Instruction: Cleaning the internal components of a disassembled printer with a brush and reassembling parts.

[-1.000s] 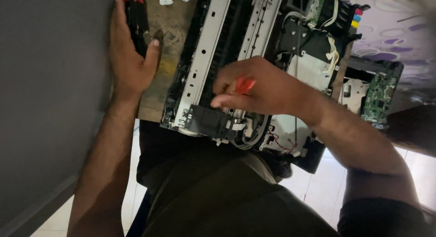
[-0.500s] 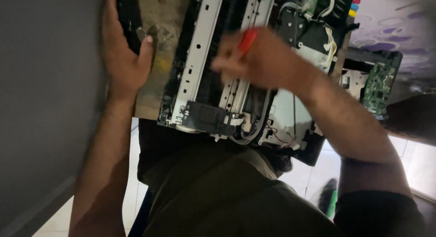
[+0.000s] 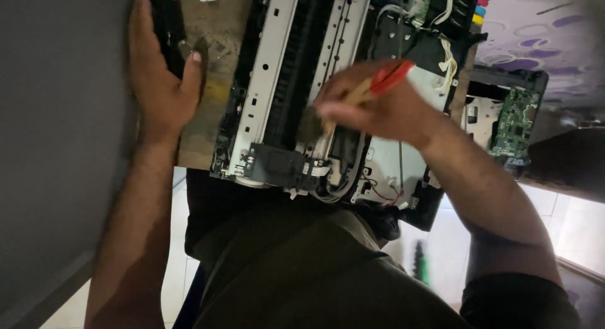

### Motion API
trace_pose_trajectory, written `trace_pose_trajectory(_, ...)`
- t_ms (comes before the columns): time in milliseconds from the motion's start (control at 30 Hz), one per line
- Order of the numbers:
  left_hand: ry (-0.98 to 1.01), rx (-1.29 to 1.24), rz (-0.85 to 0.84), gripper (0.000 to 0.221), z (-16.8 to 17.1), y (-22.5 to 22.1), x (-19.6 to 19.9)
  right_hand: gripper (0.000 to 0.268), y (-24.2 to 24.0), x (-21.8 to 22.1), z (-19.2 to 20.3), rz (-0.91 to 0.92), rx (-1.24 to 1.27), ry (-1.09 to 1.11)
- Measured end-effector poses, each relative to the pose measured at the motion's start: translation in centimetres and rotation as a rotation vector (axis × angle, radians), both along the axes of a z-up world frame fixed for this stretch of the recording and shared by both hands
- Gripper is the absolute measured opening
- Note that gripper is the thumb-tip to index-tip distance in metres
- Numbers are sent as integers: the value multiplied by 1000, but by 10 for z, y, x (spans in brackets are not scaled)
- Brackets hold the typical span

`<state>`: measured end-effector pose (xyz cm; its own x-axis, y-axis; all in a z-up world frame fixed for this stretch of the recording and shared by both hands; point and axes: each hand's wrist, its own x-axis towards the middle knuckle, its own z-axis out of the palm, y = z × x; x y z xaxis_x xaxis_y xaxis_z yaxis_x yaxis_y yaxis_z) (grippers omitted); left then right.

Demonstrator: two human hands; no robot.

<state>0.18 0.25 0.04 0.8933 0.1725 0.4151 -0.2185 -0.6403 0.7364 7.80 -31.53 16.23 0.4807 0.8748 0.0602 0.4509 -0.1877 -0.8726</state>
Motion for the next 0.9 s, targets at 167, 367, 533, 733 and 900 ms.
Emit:
trace_pose_trajectory(167,-83,54,12,71,-10,3,4,15,-6,17,-12,-31,144,-224)
trace_pose_trajectory(367,-63,17,-9,70,-15,4,1,4,5,-7,7,126,164,112)
trace_pose_trajectory(533,-62,18,-2,68,-15,5,4,8,-4,23,-9,-68,154,-210)
trace_pose_trajectory(733,13,20,12,74,-5,2,-1,19,18,-36,17,43,-61,-166)
trace_pose_trajectory(900,-41,29,4,70,-10,2,2,11,-1,16,6,-176,-12,-241)
